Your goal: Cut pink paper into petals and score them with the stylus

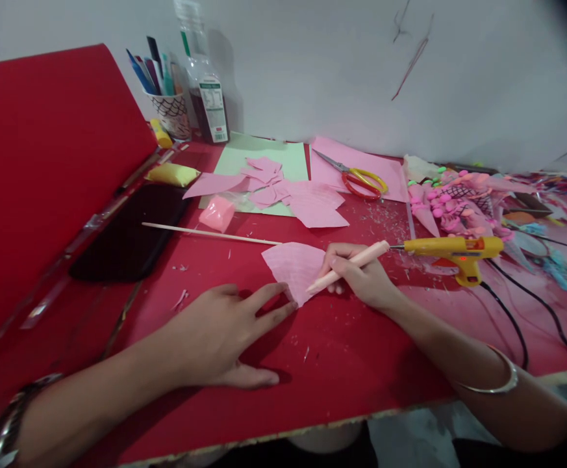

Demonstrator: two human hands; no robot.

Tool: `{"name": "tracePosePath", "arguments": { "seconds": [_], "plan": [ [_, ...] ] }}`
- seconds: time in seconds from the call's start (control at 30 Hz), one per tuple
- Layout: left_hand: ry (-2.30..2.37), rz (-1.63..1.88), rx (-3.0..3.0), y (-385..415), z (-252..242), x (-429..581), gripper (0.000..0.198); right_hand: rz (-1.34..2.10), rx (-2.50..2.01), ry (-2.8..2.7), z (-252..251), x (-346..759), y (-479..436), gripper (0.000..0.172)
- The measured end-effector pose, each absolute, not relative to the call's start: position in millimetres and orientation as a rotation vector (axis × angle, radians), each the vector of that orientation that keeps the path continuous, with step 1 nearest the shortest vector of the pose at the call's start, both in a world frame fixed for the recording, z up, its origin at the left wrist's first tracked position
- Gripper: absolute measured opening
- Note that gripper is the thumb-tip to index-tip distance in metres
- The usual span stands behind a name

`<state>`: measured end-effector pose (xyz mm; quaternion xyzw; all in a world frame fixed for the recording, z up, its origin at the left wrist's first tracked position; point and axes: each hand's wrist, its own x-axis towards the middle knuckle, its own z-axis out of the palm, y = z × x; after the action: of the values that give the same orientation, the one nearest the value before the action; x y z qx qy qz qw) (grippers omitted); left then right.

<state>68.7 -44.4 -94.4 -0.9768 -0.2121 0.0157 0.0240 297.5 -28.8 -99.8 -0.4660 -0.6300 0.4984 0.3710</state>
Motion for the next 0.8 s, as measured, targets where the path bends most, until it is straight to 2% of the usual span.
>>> {"name": "tracePosePath", "arguments": {
  "seconds": [0.4, 0.8],
  "plan": [
    [-0.693, 0.050, -3.052, -43, -89, 71, 0.060, 1.237, -1.167, -1.891, -103, 296, -30, 0.018],
    [-0.738, -0.009, -3.064, -45, -92, 69, 0.061, 1.156, -1.171, -1.794, -107, 303, -20, 0.018]
  ]
}}
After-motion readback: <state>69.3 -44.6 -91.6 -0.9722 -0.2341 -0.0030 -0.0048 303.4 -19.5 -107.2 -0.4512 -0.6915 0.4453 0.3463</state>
